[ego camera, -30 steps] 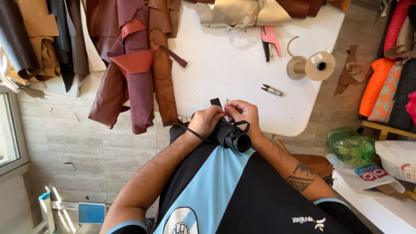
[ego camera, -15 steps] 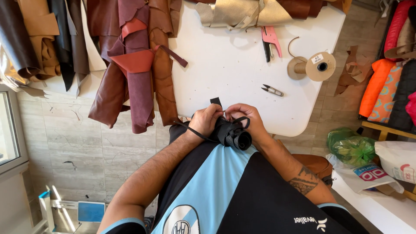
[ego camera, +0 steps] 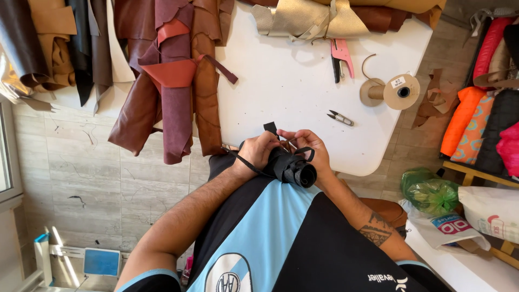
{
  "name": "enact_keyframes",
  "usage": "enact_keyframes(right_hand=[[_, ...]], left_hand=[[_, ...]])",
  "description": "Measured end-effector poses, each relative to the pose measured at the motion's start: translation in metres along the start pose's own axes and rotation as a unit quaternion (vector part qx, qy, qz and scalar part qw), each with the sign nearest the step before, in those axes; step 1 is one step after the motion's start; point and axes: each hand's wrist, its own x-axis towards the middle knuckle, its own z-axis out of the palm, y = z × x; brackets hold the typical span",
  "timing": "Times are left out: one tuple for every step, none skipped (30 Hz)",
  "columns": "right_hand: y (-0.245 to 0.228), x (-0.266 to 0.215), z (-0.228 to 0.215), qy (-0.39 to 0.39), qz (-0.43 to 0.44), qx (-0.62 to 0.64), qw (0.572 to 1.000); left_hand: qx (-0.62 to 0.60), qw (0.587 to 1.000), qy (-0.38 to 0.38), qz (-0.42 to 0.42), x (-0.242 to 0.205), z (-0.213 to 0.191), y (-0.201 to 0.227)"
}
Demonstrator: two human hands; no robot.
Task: Rolling up leather scraps and securing them by tying string around them in knots.
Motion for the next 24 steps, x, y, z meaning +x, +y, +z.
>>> enact_keyframes(right_hand=[[0.000,-0.003,0.000,0.036,0.033,0.049,0.998],[0.003,-0.005,-0.009,0.035,0.036,0.047,0.998],[0.007,-0.003,-0.017,0.055,0.047,0.059,0.996],[0.010,-0.001,-0.025,0.075,0.059,0.070,0.993],[0.012,0.003,-0.032,0.075,0.060,0.069,0.993],[0.014,0.007,-0.039,0.082,0.078,0.096,0.989],[0.017,0.012,-0.046,0.089,0.094,0.122,0.984],[0.016,0.012,-0.042,0.089,0.095,0.121,0.984],[0.014,0.013,-0.037,0.093,0.093,0.127,0.983],[0.013,0.015,-0.033,0.096,0.090,0.133,0.982],[0.011,0.023,-0.031,0.097,0.089,0.133,0.982],[0.010,0.031,-0.030,0.097,0.069,0.101,0.988],[0.010,0.036,-0.029,0.099,0.052,0.069,0.991],[0.011,0.046,-0.034,0.100,0.054,0.069,0.991],[0.011,0.055,-0.040,0.096,0.035,0.062,0.993],[0.011,0.062,-0.045,0.091,0.017,0.055,0.994],[0.010,0.061,-0.046,0.091,0.013,0.054,0.994],[0.009,0.060,-0.046,0.080,0.001,0.026,0.996],[0.007,0.060,-0.045,0.067,-0.011,-0.005,0.998],[0.008,0.064,-0.053,0.066,-0.013,-0.007,0.998],[0.012,0.067,-0.061,0.029,-0.041,-0.083,0.995],[0.016,0.071,-0.069,-0.009,-0.070,-0.159,0.985],[0.010,0.070,-0.060,-0.010,-0.067,-0.158,0.985],[0.003,0.069,-0.051,-0.045,-0.083,-0.238,0.967]], left_hand=[[-0.008,1.000,0.006,-0.004,-0.003,0.000,-0.002],[-0.008,1.000,0.009,-0.006,-0.007,-0.003,0.004],[-0.027,0.999,0.024,-0.001,-0.008,-0.007,0.008],[-0.045,0.998,0.039,0.004,-0.008,-0.011,0.013],[-0.046,0.998,0.040,0.003,-0.008,-0.012,0.016],[-0.063,0.996,0.056,0.001,-0.007,-0.013,0.019],[-0.080,0.994,0.072,-0.001,-0.007,-0.014,0.022],[-0.081,0.994,0.072,-0.001,-0.008,-0.012,0.020],[-0.098,0.991,0.086,-0.001,-0.007,-0.012,0.018],[-0.115,0.988,0.100,-0.001,-0.006,-0.012,0.016],[-0.116,0.988,0.100,0.000,-0.002,-0.012,0.010],[-0.093,0.989,0.113,0.003,0.002,-0.012,0.004],[-0.068,0.990,0.126,0.002,0.004,-0.013,-0.001],[-0.068,0.990,0.126,0.000,0.006,-0.016,-0.005],[-0.050,0.990,0.132,0.009,0.007,-0.018,-0.009],[-0.032,0.990,0.138,0.019,0.009,-0.020,-0.012],[-0.033,0.990,0.138,0.022,0.007,-0.019,-0.018],[-0.008,0.992,0.128,0.023,0.004,-0.018,-0.023],[0.018,0.992,0.120,0.022,0.002,-0.017,-0.028],[0.016,0.992,0.121,0.024,0.009,-0.018,-0.035],[0.072,0.990,0.113,0.040,0.011,-0.020,-0.043],[0.128,0.985,0.105,0.055,0.014,-0.021,-0.051],[0.129,0.985,0.105,0.053,0.021,-0.027,-0.055],[0.106,0.987,0.093,0.072,0.029,-0.032,-0.058]])
